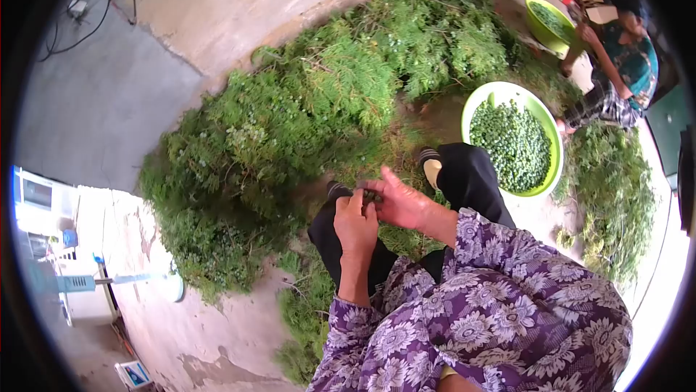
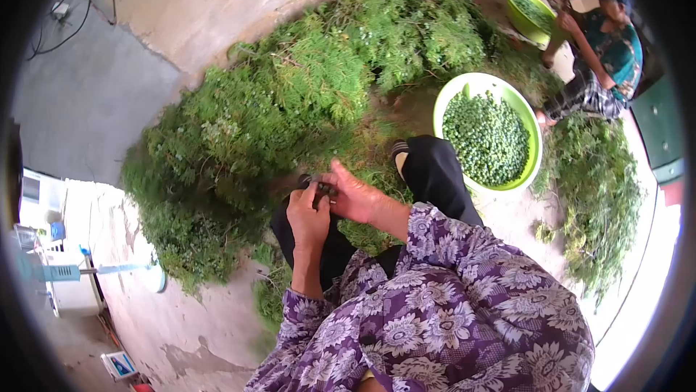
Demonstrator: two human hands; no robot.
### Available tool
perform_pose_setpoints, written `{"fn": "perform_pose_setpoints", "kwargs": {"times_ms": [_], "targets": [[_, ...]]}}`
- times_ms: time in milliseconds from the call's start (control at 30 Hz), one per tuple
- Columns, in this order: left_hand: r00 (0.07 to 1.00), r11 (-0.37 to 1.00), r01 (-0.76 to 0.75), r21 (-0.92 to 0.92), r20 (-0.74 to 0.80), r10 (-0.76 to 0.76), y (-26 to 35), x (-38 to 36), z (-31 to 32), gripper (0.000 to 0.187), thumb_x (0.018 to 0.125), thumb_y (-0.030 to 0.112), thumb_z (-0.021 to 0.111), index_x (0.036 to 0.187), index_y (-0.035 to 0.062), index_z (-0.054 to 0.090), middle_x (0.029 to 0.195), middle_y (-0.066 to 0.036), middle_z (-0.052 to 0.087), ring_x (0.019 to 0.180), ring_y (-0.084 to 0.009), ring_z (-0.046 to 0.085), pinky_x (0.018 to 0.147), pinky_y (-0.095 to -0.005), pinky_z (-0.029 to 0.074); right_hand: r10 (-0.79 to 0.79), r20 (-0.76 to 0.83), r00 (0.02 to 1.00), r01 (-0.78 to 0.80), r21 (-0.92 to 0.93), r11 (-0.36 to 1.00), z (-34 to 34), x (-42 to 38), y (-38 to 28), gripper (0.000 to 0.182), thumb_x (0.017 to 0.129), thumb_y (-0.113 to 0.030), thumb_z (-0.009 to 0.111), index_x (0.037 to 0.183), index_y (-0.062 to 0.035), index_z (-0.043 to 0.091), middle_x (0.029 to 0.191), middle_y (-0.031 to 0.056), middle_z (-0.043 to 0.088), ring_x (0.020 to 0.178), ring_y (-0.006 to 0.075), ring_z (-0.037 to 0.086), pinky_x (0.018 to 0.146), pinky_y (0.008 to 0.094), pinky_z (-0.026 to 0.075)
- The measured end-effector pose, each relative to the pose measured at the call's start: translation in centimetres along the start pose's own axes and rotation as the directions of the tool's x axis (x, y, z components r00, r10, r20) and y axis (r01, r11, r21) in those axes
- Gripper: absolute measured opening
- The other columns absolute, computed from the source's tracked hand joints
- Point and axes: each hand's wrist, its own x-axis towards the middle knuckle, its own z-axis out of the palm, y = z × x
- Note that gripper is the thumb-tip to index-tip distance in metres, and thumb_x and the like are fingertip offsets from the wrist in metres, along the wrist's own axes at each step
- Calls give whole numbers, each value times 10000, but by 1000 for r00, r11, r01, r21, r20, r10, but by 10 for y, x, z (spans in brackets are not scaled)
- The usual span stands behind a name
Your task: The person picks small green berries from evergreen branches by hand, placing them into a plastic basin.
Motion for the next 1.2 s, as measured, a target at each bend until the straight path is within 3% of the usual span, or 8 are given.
{"fn": "perform_pose_setpoints", "kwargs": {"times_ms": [167, 500, 567, 700, 900, 1067, 1167, 1200], "targets": [[999, 952, -1, 306, 44, -13, 11, -12, 8, 279, 705, 120, 589, 968, 26, 579, 825, -141, 542, 712, -305, 564, 597, -396, 454, -5, -90, 996, 6, 10, 1000, -3, -8, 15, 664, 786, -606, 428, 1160, -58, 436, 1202, 96, 421, 1123, 224, 376, 984, 373, 291], [990, 991, -115, 73, 88, 109, 9, -23, 15, 227, 697, 54, 555, 915, -3, 583, 749, -159, 583, 683, -299, 586, 610, -374, 472, -70, -177, 982, 51, -106, 993, -28, -25, 17, 171, 824, -140, 567, 946, -21, 552, 875, 50, 572, 808, 160, 557, 735, 304, 491], [998, 986, 18, -168, 60, -8, 20, -24, 15, 203, 690, -6, 547, 890, -4, 578, 717, -115, 600, 628, -164, 585, 587, -271, 468, -44, -206, 977, 5, -186, 982, -22, -34, 11, 152, 811, -93, 572, 940, -14, 554, 879, 50, 571, 809, 150, 562, 724, 299, 505], [994, 973, 85, -216, 92, -66, 24, -23, 16, 178, 701, -6, 560, 878, -1, 577, 695, -62, 594, 603, -103, 558, 552, -238, 456, -92, -320, 943, -32, -364, 931, -20, -47, -1, 164, 771, -29, 591, 930, 5, 576, 863, 54, 577, 781, 126, 579, 666, 262, 537], [857, 820, 441, -364, 443, -264, 25, -25, 8, 163, 690, -20, 567, 851, -6, 585, 705, -7, 575, 632, -74, 541, 567, -196, 439, -189, -240, 952, 2, -614, 789, -15, -75, -51, 228, 784, -53, 579, 998, 20, 548, 810, 96, 611, 655, 133, 591, 596, 221, 525], [842, 995, -52, -82, 533, 88, 4, -28, 27, 134, 678, 42, 584, 804, 2, 606, 728, -104, 593, 637, -197, 578, 583, -285, 460, -632, -378, 677, 407, -523, 749, -108, -96, -144, 190, 813, -95, 560, 971, 9, 554, 781, 106, 615, 642, 125, 578, 532, 208, 477], [777, 984, -179, -23, 610, 156, 9, -18, 40, 176, 671, 106, 612, 817, 7, 609, 783, -149, 585, 723, -291, 574, 646, -348, 462, -815, -482, 322, 151, -824, 547, -183, -112, -189, 229, 801, -120, 546, 997, -10, 589, 812, 121, 622, 673, 154, 587, 587, 250, 482], [762, 991, -133, -8, 638, 107, 10, -14, 41, 208, 671, 144, 636, 824, 6, 607, 802, -149, 574, 796, -320, 550, 699, -381, 447, -850, -463, 250, -117, -886, 449, -222, -120, -199, 261, 786, -173, 547, 1001, -34, 600, 855, 135, 622, 704, 194, 597, 640, 289, 481]]}}
